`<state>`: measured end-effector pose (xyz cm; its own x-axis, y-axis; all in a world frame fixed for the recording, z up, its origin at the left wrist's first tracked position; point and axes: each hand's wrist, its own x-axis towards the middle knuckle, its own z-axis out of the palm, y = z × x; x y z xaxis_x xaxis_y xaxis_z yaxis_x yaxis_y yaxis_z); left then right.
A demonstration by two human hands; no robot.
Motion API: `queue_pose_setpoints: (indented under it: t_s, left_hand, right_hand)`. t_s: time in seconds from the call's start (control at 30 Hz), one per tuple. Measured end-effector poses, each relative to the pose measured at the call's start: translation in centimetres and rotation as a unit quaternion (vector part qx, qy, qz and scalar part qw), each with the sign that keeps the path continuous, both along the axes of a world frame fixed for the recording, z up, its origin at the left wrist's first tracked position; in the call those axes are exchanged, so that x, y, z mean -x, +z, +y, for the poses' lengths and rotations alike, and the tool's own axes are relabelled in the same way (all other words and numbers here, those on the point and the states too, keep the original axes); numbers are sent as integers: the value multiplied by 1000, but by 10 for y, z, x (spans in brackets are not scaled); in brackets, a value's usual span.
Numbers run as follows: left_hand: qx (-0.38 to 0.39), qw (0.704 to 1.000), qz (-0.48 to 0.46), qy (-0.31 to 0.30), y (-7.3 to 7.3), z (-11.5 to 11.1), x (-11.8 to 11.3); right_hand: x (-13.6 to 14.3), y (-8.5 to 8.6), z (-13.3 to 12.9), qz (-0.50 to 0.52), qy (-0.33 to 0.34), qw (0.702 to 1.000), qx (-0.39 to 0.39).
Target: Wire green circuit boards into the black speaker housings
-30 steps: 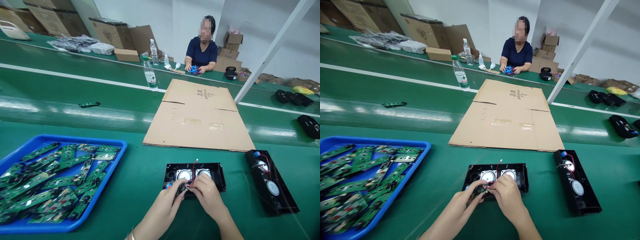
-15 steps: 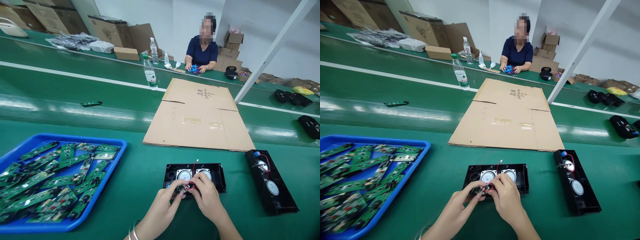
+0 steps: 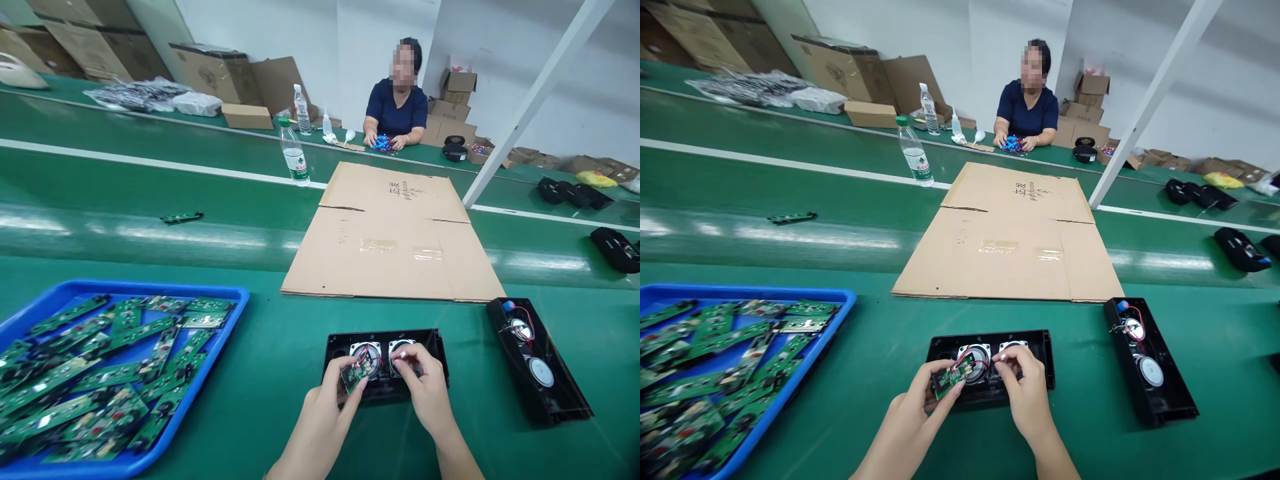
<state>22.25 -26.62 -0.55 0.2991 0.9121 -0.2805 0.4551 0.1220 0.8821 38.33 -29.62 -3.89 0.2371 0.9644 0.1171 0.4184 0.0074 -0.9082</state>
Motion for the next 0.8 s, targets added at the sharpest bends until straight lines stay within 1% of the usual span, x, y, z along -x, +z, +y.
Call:
queue_pose_setpoints:
  t_s: [0.13,0.2,0.27,0.37,0.43,0.53,0.63,0.7,0.8]
  left_hand:
    - [-19,1000,0,-13,-6,1,-2]
    - [-38,999,11,-29,-8,2,-1]
    - [-54,997,25,-45,-7,3,1]
    - [-61,996,32,-59,-4,3,2]
    - [-50,996,29,-63,-4,3,2]
    - [-26,997,20,-71,-6,4,2]
    - [-15,997,20,-78,-8,5,2]
    - [-12,997,13,-79,-8,6,1]
    - [-14,997,-4,-75,-9,7,1]
  right_hand:
    - [2,3,-2,-45,72,995,-46]
    - [4,7,-1,-58,98,993,-33]
    - [5,10,-1,-51,115,992,-3]
    - [3,12,0,-37,112,993,24]
    - [4,9,0,-47,100,994,13]
    - [6,2,0,-88,77,992,-43]
    - [10,-7,-1,-152,59,981,-107]
    - [11,-10,-1,-194,67,970,-131]
    - [11,-11,-1,-236,82,957,-146]
